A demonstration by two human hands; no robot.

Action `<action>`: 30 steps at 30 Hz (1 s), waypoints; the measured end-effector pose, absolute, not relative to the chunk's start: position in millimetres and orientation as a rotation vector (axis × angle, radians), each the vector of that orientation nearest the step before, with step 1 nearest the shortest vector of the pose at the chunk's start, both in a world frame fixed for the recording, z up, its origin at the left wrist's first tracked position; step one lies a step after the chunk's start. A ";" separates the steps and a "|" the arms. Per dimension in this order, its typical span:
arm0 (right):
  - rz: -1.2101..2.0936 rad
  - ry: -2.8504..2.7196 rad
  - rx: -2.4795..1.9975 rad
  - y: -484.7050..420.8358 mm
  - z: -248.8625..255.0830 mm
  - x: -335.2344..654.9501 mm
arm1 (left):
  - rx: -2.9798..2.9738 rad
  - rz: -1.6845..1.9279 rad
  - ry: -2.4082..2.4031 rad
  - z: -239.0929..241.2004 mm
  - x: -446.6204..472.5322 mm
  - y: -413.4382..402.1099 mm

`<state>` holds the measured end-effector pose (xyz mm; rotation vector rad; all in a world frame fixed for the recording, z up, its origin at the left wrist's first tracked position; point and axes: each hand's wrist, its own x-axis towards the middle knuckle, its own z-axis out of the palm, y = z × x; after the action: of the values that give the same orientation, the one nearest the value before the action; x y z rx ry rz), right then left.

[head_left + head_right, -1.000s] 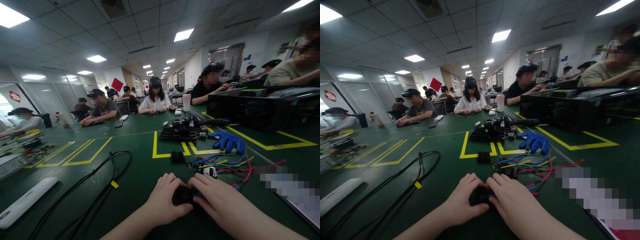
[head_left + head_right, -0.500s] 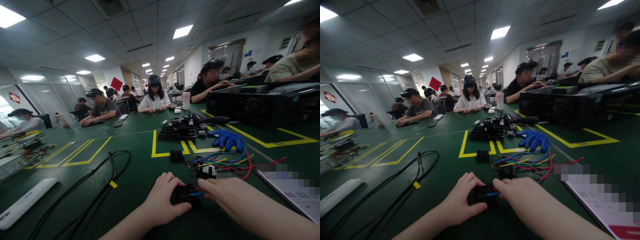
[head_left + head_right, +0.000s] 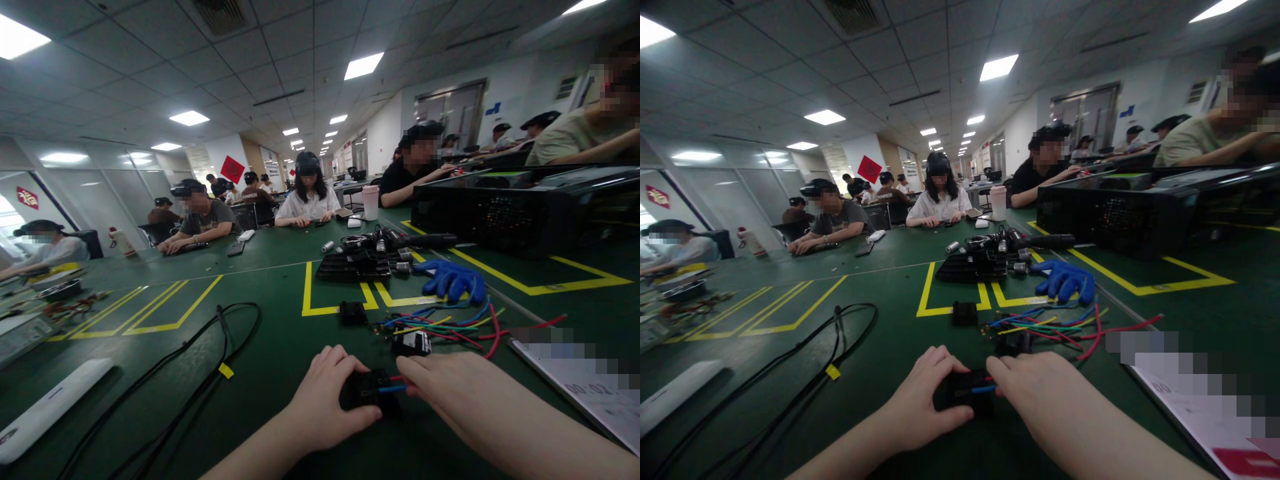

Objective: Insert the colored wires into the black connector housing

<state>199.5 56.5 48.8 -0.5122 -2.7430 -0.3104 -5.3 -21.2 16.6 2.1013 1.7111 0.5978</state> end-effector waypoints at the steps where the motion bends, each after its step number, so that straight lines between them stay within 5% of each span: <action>1: -0.311 -2.743 -0.518 56.1 48.9 199.3 | 2.101 0.596 1.714 17.1 -4.9 -21.4; 30: -0.289 -2.642 -0.633 48.0 43.0 194.3 | 2.105 0.591 1.722 16.4 -4.3 -22.9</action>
<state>194.3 48.0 43.0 -0.6335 -2.6421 -0.2886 -4.3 -22.9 16.4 2.1048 1.7224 0.5913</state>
